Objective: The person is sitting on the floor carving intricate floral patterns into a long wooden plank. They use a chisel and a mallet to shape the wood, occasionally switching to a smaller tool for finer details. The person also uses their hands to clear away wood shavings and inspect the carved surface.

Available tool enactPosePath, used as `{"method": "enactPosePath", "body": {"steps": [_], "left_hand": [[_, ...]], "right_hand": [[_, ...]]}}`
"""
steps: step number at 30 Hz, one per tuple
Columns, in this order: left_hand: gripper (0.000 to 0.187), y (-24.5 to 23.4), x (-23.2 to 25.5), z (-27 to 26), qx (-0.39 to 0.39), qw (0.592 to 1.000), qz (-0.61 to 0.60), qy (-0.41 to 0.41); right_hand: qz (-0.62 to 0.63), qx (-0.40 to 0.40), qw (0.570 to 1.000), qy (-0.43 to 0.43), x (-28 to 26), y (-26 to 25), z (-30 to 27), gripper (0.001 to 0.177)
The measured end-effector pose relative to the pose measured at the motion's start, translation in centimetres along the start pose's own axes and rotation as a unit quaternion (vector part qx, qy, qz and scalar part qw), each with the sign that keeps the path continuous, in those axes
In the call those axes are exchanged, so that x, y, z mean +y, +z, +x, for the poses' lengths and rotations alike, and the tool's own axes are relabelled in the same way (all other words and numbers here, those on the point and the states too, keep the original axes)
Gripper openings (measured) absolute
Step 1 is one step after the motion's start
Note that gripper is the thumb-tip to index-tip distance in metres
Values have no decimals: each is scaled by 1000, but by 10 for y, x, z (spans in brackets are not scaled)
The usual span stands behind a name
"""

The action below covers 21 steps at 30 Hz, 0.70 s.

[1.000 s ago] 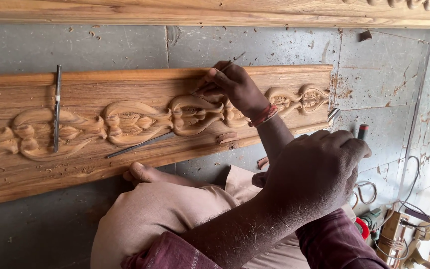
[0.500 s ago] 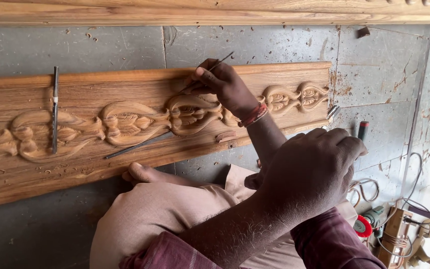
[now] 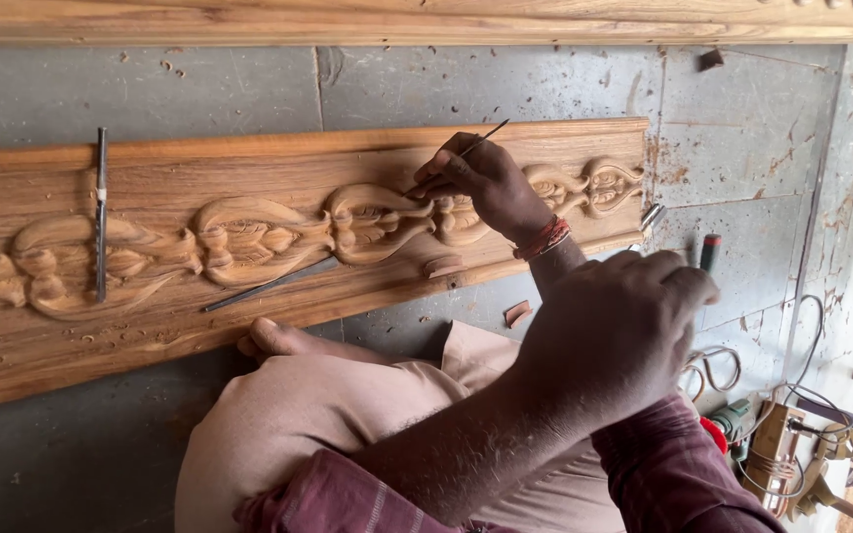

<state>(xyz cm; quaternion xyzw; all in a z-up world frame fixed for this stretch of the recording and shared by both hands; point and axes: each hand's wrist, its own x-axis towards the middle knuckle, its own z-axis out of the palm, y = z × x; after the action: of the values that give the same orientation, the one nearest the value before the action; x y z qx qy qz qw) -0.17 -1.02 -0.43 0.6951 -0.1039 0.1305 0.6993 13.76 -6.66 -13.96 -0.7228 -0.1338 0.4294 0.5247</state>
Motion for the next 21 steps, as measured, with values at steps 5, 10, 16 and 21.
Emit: {"method": "enactPosePath", "body": {"steps": [5,10,16,21], "left_hand": [[23,7,-5,0,-31,998,55,16],[17,18,1,-9,-27,997,68,40],[17,33,2,-31,-45,989,100,97],[12,46,-9,-35,-104,968,181,138]], "right_hand": [[-65,76,992,-71,-2,-13,-33,23],[-208,146,937,-240,19,59,-101,16],[-236,174,924,-244,51,126,-148,33],[-124,186,921,-319,62,126,-141,36]]}}
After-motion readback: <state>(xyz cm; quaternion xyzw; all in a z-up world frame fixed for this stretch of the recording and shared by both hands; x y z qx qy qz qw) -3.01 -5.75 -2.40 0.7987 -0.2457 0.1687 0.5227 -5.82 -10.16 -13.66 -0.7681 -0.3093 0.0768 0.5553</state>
